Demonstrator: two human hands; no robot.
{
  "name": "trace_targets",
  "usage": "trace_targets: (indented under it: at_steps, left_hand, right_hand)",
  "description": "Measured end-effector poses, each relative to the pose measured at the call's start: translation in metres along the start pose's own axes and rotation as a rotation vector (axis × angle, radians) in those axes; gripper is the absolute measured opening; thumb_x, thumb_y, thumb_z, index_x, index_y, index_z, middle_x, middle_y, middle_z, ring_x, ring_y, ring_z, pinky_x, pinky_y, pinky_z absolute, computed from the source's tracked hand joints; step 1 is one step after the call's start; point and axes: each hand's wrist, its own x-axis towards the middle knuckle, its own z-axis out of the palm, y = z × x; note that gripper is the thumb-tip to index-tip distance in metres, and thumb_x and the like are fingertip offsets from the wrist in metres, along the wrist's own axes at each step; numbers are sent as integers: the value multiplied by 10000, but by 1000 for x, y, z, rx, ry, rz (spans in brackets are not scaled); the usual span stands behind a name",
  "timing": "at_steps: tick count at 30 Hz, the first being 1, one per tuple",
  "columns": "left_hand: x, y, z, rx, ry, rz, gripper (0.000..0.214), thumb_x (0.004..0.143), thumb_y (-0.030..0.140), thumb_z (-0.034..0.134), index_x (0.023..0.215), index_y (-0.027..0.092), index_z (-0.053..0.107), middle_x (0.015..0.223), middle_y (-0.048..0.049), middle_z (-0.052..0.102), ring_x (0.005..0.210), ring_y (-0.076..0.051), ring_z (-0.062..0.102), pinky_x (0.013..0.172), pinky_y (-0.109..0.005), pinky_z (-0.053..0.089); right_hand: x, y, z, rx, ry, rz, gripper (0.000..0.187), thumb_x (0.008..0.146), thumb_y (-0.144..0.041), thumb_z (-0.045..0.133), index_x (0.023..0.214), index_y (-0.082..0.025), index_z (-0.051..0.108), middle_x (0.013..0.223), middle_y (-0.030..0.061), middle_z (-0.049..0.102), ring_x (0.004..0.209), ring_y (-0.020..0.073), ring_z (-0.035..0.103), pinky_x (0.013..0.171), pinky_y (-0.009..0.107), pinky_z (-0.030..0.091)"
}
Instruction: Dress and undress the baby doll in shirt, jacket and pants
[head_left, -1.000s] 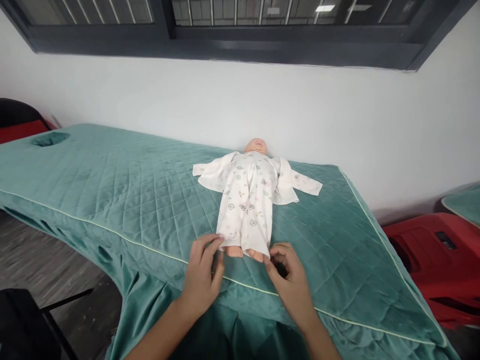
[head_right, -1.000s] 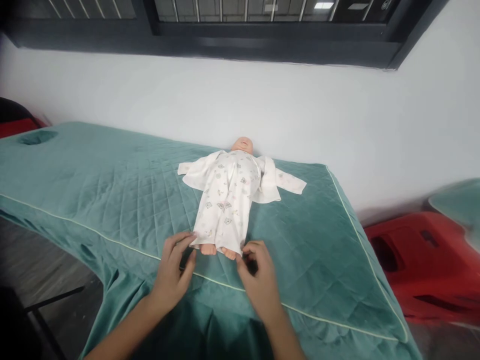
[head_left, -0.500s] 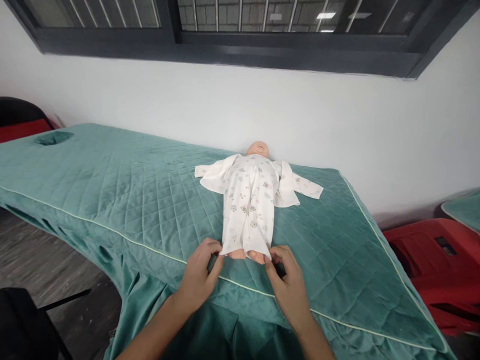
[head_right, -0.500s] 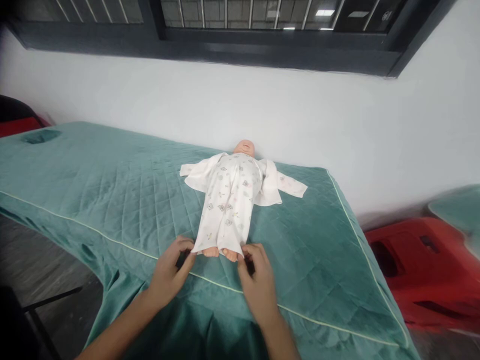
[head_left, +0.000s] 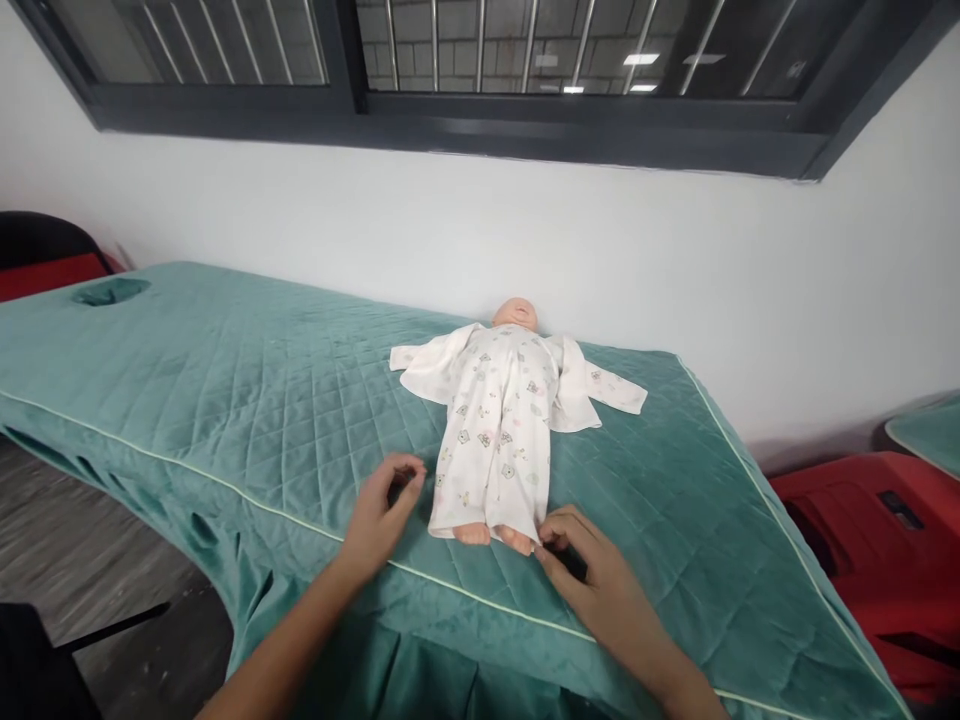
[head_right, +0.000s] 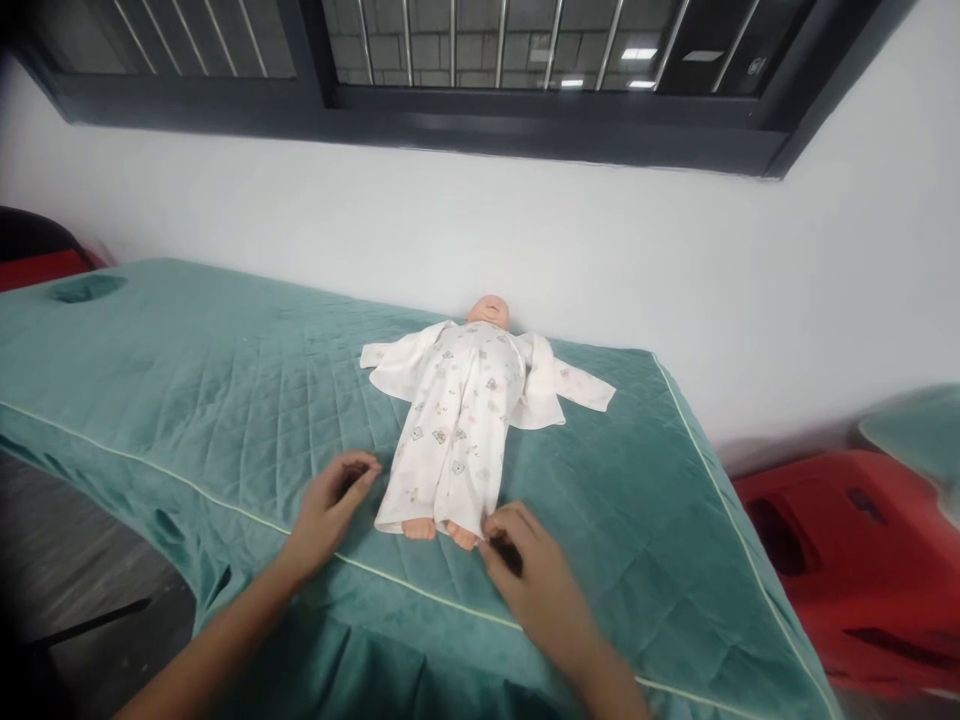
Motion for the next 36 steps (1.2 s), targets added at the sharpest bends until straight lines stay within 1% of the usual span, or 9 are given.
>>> trace_targets:
  at_steps: [3,5,9,14,16,21,24,28,36]
  left_hand:
    - [32,-8,7,52,106,-81,244,960,406,502,1032,200,612,973,-43,681,875,-198,636,803,-344,516]
    - [51,-13,12,198,111,-22,222,964,347,474,1027,190,617,983,-58,683,912,-218,631,836,-373,514]
    - [81,-18,20,530,23,224,269,953,244,458,1141,172,637,1158,-104,679,1137,-278,575,999,-455,472]
    - [108,-22,28,700,-108,350,396,982,263,463,1357,182,564,1417,-98,589,1384,-292,444,1095,-486,429]
    - [119,-25,30,716,-161,391,420,982,249,464,1389,186,547,1457,-89,563,1432,-281,403,1149,-484,391]
    - [141,-32,34,676,-285,472,409,984,251,464,1368,169,579,1476,-92,550,1460,-261,386,1223,-465,325]
    - [148,-35,36,620,-245,430,398,993,246,440,1349,151,592,1444,-94,582,1426,-243,440,1216,-437,355]
    - [149,-39,39,572,-137,328,375,992,232,425,1303,149,620,1357,-95,646,1349,-236,528,1172,-428,424]
    - [148,-41,40,500,-103,320,270,973,244,481,1133,172,685,1282,-89,682,1255,-221,591,1132,-431,464]
  right_hand:
    - [3,1,1,-21,2,-19,76,961,-247,539,897,-245,580,983,30,619,859,184,588,766,307,473]
    - [3,2,5,-10,-9,-32,112,974,-237,513,886,-241,583,971,34,621,867,183,595,776,308,476]
    - [5,3,1,19,-109,-32,180,980,-259,507,825,-225,593,904,39,617,828,180,600,739,299,476]
    - [37,8,-36,195,-297,-72,214,934,-399,611,836,-215,664,871,41,649,819,197,613,771,321,484]
    - [66,15,-47,220,-169,-28,278,957,-446,556,846,-214,663,865,42,657,837,206,612,797,336,480]
    - [176,48,-57,187,461,45,262,877,-465,606,958,-220,649,1017,67,695,971,240,627,908,400,484]
    - [241,70,-61,22,620,-13,250,868,-387,521,998,-207,636,1105,102,689,1033,247,632,963,434,475]
    - [285,92,-65,-53,539,-48,224,826,-395,529,866,-206,641,1028,118,695,1032,285,618,995,491,444]
    - [279,112,-90,-161,162,-139,181,827,-389,562,735,-233,556,1256,77,669,1166,266,589,1040,426,410]
